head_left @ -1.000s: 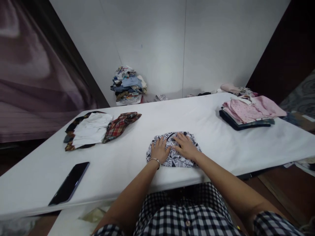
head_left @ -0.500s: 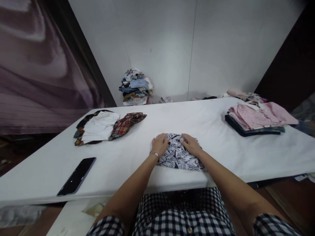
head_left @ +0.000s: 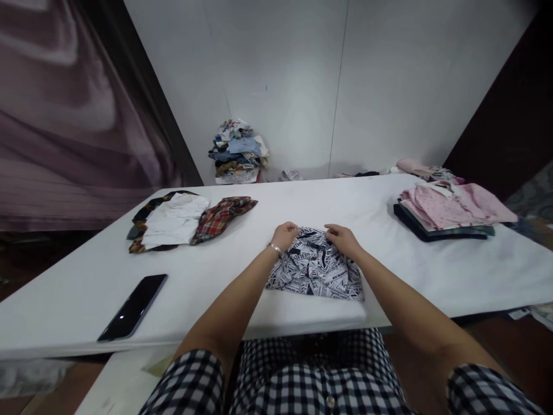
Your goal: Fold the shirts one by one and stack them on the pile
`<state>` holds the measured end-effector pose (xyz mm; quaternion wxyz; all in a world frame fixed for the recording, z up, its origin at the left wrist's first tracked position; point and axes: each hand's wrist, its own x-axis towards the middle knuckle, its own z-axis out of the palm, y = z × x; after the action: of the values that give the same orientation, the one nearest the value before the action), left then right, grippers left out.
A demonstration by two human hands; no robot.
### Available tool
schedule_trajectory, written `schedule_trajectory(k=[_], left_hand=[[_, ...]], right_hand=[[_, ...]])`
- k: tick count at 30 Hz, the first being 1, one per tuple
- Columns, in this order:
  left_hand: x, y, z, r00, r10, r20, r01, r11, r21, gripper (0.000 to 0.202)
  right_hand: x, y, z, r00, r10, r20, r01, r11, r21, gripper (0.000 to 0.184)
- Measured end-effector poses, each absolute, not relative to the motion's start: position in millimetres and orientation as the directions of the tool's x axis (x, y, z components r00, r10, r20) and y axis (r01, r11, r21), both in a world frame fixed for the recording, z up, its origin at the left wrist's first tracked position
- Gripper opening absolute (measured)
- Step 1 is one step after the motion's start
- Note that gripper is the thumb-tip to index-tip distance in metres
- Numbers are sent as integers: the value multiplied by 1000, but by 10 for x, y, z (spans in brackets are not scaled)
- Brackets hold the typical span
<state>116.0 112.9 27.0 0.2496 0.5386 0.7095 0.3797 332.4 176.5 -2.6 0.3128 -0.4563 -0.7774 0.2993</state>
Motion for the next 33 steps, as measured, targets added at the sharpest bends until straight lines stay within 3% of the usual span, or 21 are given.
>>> schedule_trajectory(k=[3, 7, 10, 13, 15, 17, 19, 22, 25, 27, 30, 33], left_hand=[[1109, 1145, 240, -341, 938, -64, 464, 227, 856, 18], [1060, 1192, 170, -396, 910, -118, 531, 332, 780, 19], [1057, 1156, 162, -410, 909, -74, 585, 324, 744, 31], [1099, 998, 156, -361, 931, 45, 657, 220, 721, 40], [1145, 852, 108, -242, 955, 170, 771, 83, 631, 44], [1196, 724, 14, -85, 970, 226, 880, -33, 473, 49], [1245, 645, -113, 13, 988, 156, 934, -67, 352, 54], [1304, 637, -282, 35, 998, 59, 954, -51, 294, 58], [1300, 708, -303, 16, 998, 61, 939, -36, 341, 58], [1224, 747, -211, -18, 999, 41, 888, -3, 459, 53], [1008, 690, 3, -202, 975, 93, 748, 92, 658, 45], [811, 442, 126, -402, 903, 154, 672, 176, 720, 37]], right_hand=[[3299, 1792, 15, -394, 911, 119, 580, 347, -737, 41], [3254, 1847, -4, -348, 937, -21, 731, 257, -632, 39], [3261, 1825, -16, -309, 951, 28, 764, 265, -589, 46], [3281, 1677, -13, -363, 909, 205, 743, 415, -525, 48], [3273, 1524, -37, -455, 836, 306, 711, 548, -441, 49], [3245, 1375, -104, -549, 776, 311, 692, 631, -352, 54], [3209, 1271, -208, -615, 751, 238, 696, 660, -283, 59], [3176, 1225, -361, -648, 748, 141, 714, 662, -227, 64], [3181, 1245, -424, -650, 748, 132, 716, 661, -223, 65], [3196, 1255, -420, -650, 748, 131, 713, 661, -235, 65], [3216, 1254, -403, -646, 752, 130, 712, 655, -251, 65], [3227, 1248, -406, -647, 750, 140, 707, 658, -260, 65]])
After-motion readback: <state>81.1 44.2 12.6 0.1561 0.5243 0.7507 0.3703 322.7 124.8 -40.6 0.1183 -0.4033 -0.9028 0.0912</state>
